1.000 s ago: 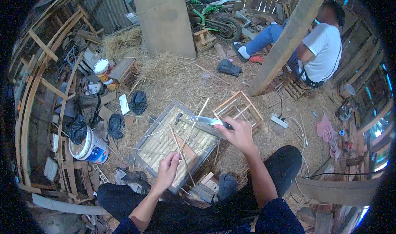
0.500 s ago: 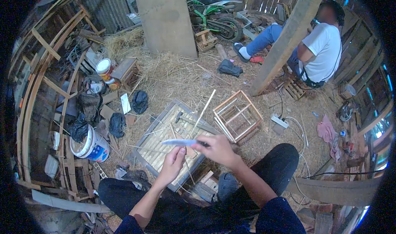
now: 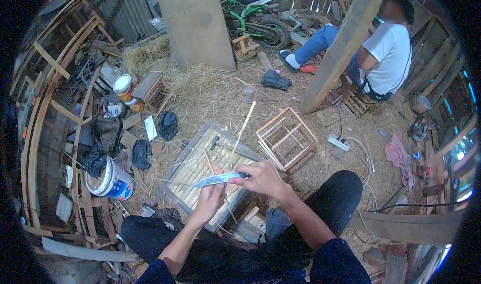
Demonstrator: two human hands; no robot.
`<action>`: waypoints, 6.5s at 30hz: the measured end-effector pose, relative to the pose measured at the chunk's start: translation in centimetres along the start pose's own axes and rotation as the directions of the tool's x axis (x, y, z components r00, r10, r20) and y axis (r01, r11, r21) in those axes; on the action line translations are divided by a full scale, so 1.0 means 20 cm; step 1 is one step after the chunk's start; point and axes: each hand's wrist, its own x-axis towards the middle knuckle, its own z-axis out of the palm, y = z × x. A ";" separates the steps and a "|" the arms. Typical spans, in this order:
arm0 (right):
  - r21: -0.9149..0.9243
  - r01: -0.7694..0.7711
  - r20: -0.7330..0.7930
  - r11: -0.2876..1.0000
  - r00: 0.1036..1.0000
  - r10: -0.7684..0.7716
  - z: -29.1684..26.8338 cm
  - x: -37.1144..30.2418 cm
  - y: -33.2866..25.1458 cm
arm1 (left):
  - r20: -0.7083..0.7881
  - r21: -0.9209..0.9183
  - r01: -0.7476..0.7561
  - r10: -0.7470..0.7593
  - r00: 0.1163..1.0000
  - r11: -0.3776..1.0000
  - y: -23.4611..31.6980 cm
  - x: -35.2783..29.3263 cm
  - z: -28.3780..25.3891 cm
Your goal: The person whittles and fits thin wooden rods into a small wooden frame by hand using a knife.
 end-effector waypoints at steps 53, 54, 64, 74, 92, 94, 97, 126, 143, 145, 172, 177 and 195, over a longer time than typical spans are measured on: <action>-0.141 -0.069 -0.072 0.988 0.996 0.059 -0.11 -0.05 0.14 | 0.212 -0.279 0.292 -0.238 0.948 0.915 0.10 -0.06 0.00; -0.166 -0.165 -0.113 0.972 0.983 0.147 -0.13 -0.05 0.18 | 0.224 -0.271 0.311 -0.254 0.941 0.911 0.12 -0.07 0.01; -0.209 -0.273 -0.296 0.939 0.933 0.206 -0.19 0.04 0.23 | 0.212 -0.247 0.303 -0.254 0.944 0.920 0.08 -0.11 -0.06; -0.190 -0.261 -0.252 0.947 0.945 0.210 -0.10 0.04 0.13 | -0.146 0.131 -0.093 0.112 0.983 0.987 -0.02 -0.04 -0.11; 0.096 -0.179 0.027 0.979 0.984 0.177 0.15 0.03 -0.11 | -0.104 0.146 -0.050 0.066 0.992 0.988 0.06 0.01 -0.08; 0.080 -0.135 0.039 0.988 0.990 0.132 0.12 0.02 -0.11 | -0.043 0.142 -0.031 0.037 0.998 0.989 0.07 0.02 -0.08; 0.057 -0.076 0.027 0.995 0.997 0.075 0.08 -0.01 -0.08 | 0.044 0.207 -0.153 0.147 0.988 0.966 0.03 0.02 -0.07; 0.072 -0.506 -0.294 0.859 0.813 0.503 -0.26 -0.07 0.13 | -0.084 -0.192 0.038 -0.055 0.995 0.981 0.07 0.12 0.00; -0.046 -0.169 -0.005 0.984 0.986 0.169 -0.07 -0.07 0.05 | 0.065 0.110 -0.127 0.120 0.991 0.986 -0.05 0.25 0.13; -0.048 -0.165 -0.042 0.985 0.986 0.163 -0.04 -0.07 0.05 | 0.028 0.161 -0.066 0.062 0.998 0.985 -0.04 0.25 0.14; -0.118 -0.178 -0.219 0.977 0.964 0.149 -0.27 -0.14 0.11 | 0.188 0.044 -0.025 0.016 0.982 0.999 0.07 0.13 0.28; -0.137 -0.217 -0.225 0.967 0.957 0.183 -0.27 -0.15 0.16 | 0.238 -0.050 0.095 -0.081 0.968 0.994 0.07 0.12 0.26; -0.110 -0.295 -0.178 0.949 0.945 0.273 -0.25 -0.11 0.13 | 0.159 -0.085 0.060 -0.046 0.986 0.995 0.11 0.16 0.26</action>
